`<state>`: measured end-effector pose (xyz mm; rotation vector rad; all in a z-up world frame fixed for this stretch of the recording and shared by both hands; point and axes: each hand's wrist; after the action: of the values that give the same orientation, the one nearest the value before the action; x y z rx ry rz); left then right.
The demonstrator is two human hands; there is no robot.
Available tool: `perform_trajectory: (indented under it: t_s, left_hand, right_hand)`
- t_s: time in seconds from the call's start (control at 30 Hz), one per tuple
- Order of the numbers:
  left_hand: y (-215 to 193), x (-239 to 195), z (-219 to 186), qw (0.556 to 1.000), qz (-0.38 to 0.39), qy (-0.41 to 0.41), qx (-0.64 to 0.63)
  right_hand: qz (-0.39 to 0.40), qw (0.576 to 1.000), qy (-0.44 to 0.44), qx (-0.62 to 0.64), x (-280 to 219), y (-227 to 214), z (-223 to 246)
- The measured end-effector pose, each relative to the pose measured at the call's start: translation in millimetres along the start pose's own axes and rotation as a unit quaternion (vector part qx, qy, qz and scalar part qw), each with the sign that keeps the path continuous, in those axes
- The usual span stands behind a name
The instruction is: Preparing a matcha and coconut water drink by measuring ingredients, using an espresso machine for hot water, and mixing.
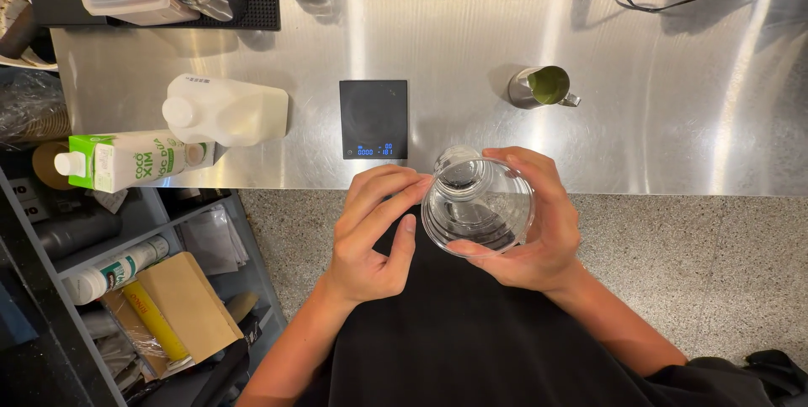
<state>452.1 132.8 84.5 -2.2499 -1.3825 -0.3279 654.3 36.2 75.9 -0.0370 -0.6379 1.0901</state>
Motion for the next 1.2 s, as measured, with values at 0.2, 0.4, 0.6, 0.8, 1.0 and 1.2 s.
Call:
perform_trajectory:
  t_s: [0.2, 0.4, 0.6, 0.8, 1.0, 1.2]
  left_hand:
    - [1, 2, 4, 1.0, 0.001, -0.012, 0.012]
    - [3, 5, 5, 1.0, 0.001, -0.012, 0.01]
    - [6, 6, 6, 1.0, 0.004, -0.014, 0.016]
    - [8, 9, 3, 1.0, 0.012, -0.014, 0.023]
    - [12, 10, 2, 0.999, 0.015, -0.019, 0.027]
    - [14, 8, 2, 0.999, 0.013, -0.022, 0.032]
  right_hand:
    - [-0.002, 1.0, 0.013, -0.016, 0, 3, -7]
    - [-0.01, 1.0, 0.012, -0.006, -2, 5, -12]
    - [-0.009, 1.0, 0.012, -0.013, -1, 3, -12]
    - [-0.012, 1.0, 0.012, -0.015, -2, 1, -15]
    - [-0.017, 1.0, 0.024, -0.006, -4, -2, -16]
    - [-0.017, 1.0, 0.019, -0.005, -2, -3, -15]
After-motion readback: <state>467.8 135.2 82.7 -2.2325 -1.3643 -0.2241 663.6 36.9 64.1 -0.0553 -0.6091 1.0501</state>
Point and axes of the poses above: each hand's wrist, its own x-axis towards the middle knuckle, its own y-axis out of the palm, z = x × y, and after that the axes turned 8 degrees about -z, right-handed
